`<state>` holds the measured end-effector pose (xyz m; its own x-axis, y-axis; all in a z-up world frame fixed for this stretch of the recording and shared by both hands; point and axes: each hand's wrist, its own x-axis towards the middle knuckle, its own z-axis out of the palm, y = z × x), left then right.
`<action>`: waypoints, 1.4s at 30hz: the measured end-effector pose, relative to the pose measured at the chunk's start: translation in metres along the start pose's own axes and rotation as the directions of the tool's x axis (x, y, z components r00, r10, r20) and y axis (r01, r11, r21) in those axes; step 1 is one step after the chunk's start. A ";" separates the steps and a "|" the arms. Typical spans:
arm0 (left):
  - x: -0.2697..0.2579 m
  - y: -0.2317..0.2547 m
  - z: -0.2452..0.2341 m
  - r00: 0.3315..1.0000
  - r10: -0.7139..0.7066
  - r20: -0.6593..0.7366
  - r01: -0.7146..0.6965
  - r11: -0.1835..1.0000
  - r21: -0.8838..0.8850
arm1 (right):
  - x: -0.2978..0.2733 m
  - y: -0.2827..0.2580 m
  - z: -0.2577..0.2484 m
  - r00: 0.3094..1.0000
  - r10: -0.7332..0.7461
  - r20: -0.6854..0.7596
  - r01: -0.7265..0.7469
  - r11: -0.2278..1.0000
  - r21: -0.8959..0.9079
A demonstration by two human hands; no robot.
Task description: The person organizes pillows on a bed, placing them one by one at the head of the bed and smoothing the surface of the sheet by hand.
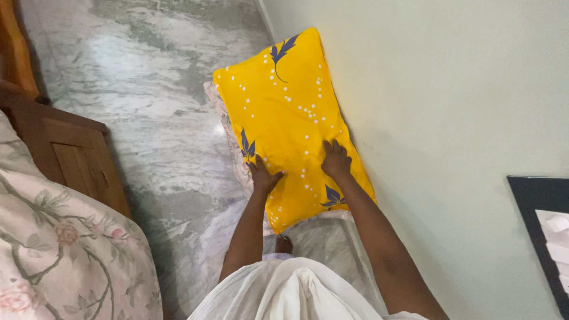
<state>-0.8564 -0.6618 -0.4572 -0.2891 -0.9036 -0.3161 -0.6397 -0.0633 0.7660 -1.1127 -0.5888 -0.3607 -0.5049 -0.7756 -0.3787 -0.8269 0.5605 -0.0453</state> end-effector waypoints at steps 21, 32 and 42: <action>-0.261 0.059 -0.212 0.973 -0.053 0.224 0.142 0.905 -0.401 | -0.148 -0.160 -0.117 0.722 -0.691 0.029 0.656 0.697 0.290; -0.428 -0.005 -0.327 0.935 -0.334 -0.119 0.256 0.868 -0.425 | -0.304 -0.344 -0.100 0.338 -0.940 0.043 0.862 0.327 0.387; -0.646 -0.102 -0.370 0.729 -0.406 -0.550 0.192 0.894 -0.406 | -0.528 -0.463 -0.040 -0.020 -0.990 0.140 0.900 0.043 0.434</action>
<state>-0.3405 -0.2286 -0.1244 0.4410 -0.8666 -0.2337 -0.3380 -0.4015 0.8512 -0.4734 -0.4505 -0.1028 0.8636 -0.4982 -0.0769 -0.3823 -0.5479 -0.7441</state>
